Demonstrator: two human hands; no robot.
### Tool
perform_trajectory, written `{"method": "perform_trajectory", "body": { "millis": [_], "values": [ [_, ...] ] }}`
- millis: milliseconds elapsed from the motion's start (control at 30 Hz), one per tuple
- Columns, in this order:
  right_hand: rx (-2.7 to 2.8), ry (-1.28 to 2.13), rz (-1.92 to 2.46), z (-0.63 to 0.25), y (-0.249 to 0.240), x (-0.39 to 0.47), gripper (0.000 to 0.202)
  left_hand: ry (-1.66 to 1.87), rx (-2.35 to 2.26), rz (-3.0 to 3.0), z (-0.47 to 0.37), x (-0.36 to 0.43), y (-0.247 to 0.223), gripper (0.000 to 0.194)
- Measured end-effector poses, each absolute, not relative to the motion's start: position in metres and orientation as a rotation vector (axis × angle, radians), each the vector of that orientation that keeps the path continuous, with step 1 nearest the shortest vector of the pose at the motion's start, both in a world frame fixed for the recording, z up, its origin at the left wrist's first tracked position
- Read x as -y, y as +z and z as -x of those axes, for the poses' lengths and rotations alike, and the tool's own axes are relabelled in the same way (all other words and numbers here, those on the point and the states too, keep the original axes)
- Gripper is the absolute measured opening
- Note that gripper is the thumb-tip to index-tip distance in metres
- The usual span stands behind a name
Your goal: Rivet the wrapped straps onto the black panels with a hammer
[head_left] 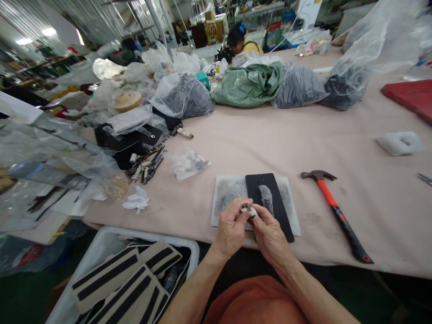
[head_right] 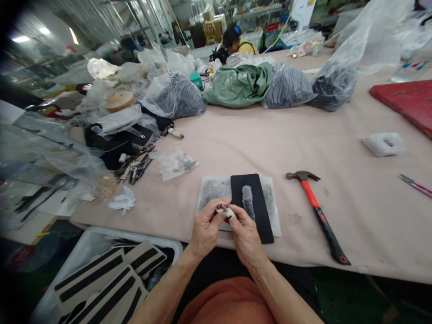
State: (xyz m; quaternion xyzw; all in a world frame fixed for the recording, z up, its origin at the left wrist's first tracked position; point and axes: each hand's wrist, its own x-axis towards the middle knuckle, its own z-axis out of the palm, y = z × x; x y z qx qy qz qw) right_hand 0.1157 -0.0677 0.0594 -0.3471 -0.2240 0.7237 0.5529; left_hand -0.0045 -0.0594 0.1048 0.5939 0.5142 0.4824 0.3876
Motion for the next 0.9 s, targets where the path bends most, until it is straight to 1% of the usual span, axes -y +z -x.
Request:
{"method": "perform_trajectory", "body": {
  "millis": [400,900],
  "values": [
    [0.531,1.761,0.756,-0.116,0.056,0.068,0.033,1.267,-1.235,-1.687,0.005,0.064,0.105,0.023],
    [0.461,1.814,0.708,-0.117,0.047,0.069,0.033,1.252,-1.21,-1.638,0.004,0.065,0.098,0.019]
  ]
}}
